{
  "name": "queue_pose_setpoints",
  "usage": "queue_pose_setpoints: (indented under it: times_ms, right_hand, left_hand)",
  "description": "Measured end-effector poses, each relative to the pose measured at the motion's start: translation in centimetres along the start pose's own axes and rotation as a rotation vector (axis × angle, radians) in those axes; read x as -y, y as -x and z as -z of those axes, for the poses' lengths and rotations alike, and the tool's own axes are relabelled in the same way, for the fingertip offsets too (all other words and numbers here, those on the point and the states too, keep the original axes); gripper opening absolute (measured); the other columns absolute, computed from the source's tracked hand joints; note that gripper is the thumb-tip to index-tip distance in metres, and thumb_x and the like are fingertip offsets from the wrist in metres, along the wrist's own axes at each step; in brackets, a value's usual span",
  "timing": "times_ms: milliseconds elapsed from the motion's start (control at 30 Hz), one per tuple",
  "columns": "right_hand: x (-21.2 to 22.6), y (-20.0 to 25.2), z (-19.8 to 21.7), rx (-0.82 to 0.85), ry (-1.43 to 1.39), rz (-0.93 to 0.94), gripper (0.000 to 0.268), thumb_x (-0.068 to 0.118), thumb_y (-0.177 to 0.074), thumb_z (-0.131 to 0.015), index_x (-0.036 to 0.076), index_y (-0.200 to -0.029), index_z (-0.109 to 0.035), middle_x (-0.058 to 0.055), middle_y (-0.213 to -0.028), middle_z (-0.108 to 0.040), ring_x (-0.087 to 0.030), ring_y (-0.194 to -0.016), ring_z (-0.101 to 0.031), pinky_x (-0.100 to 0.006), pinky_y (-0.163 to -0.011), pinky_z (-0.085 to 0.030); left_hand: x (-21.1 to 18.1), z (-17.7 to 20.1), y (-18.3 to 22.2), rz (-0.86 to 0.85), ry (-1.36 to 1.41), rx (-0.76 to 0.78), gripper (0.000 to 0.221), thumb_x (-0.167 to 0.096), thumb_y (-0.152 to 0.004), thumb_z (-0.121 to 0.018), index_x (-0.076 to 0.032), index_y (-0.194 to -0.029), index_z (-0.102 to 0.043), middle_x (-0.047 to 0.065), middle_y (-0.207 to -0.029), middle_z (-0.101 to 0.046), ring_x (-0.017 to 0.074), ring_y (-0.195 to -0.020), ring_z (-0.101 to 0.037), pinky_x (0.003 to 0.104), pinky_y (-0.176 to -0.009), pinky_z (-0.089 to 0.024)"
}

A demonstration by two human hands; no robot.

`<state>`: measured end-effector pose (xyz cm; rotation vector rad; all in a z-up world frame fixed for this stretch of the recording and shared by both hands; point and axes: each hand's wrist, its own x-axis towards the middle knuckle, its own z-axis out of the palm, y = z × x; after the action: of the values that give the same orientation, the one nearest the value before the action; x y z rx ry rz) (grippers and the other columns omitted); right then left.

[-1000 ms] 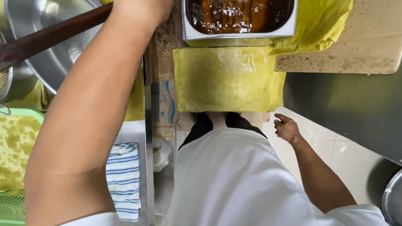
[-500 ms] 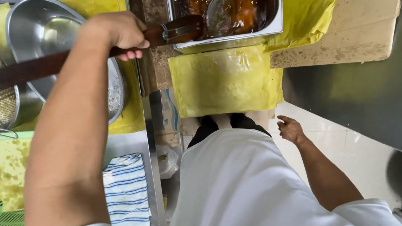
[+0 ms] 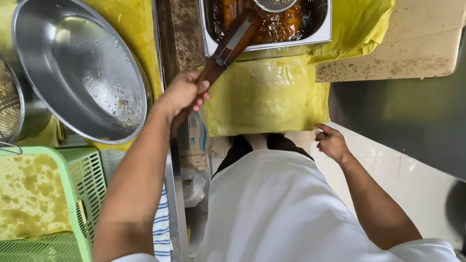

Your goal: The person is frying chips in a deep fryer, stirring them with a wooden paddle, and then transferring the finished chips into a large storage box using a strainer.

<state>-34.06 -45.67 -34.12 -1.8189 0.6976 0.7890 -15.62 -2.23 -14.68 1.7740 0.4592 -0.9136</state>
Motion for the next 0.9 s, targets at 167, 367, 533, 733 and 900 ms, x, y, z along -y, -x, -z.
queue_pose_setpoints:
  times_ms: [167,367,533,733,900]
  right_hand:
    - [5.7,0.5,-2.2,0.034,-0.046,0.104,0.039,0.017,-0.104,-0.059,0.002,-0.14,-0.061,-0.022,-0.089,-0.069,-0.023,-0.068,-0.066,-0.035,-0.067,-0.065]
    - [13.7,3.8,-5.2,0.202,-0.206,0.247,0.036,0.008,-0.104,-0.058,0.0,-0.139,-0.06,-0.019,-0.087,-0.066,-0.02,-0.067,-0.067,-0.032,-0.06,-0.066]
    - [20.7,8.6,-6.8,0.332,-0.302,0.258,0.036,0.019,-0.11,-0.047,-0.003,-0.135,-0.061,-0.014,-0.09,-0.068,-0.015,-0.072,-0.069,-0.029,-0.064,-0.067]
    - [23.4,7.1,-6.2,0.238,-0.426,0.131,0.046,0.05,-0.11,-0.043,0.009,-0.095,-0.058,0.009,-0.073,-0.044,-0.003,-0.061,-0.047,-0.017,-0.052,-0.049]
    - [23.5,5.4,-2.1,0.178,-0.389,0.124,0.027,0.033,-0.102,-0.07,0.007,-0.098,-0.064,-0.002,-0.075,-0.056,-0.015,-0.06,-0.062,-0.032,-0.052,-0.057]
  left_hand:
    - [4.2,-4.0,1.9,-0.037,0.29,-0.012,0.044,-0.013,-0.1,-0.065,0.004,-0.139,-0.055,0.012,-0.074,-0.069,0.013,-0.048,-0.062,0.025,-0.039,-0.058]
    - [9.2,-9.7,-1.6,-0.035,0.51,0.056,0.032,-0.018,-0.102,-0.064,-0.001,-0.128,-0.06,0.011,-0.078,-0.07,0.0164,-0.057,-0.066,0.032,-0.046,-0.063]
    - [9.3,-14.1,-4.9,-0.148,0.689,0.071,0.024,-0.018,-0.104,-0.061,0.001,-0.119,-0.059,0.012,-0.072,-0.066,0.02,-0.056,-0.066,0.035,-0.046,-0.063]
    - [1.6,-19.5,-4.3,-0.092,0.771,-0.041,0.032,-0.031,-0.106,-0.045,-0.002,-0.111,-0.057,0.022,-0.068,-0.069,0.033,-0.052,-0.073,0.047,-0.045,-0.065]
    - [1.1,-20.5,-1.2,-0.22,0.372,0.077,0.031,-0.028,-0.103,-0.049,-0.006,-0.115,-0.069,0.021,-0.098,-0.071,0.0346,-0.089,-0.075,0.044,-0.074,-0.065]
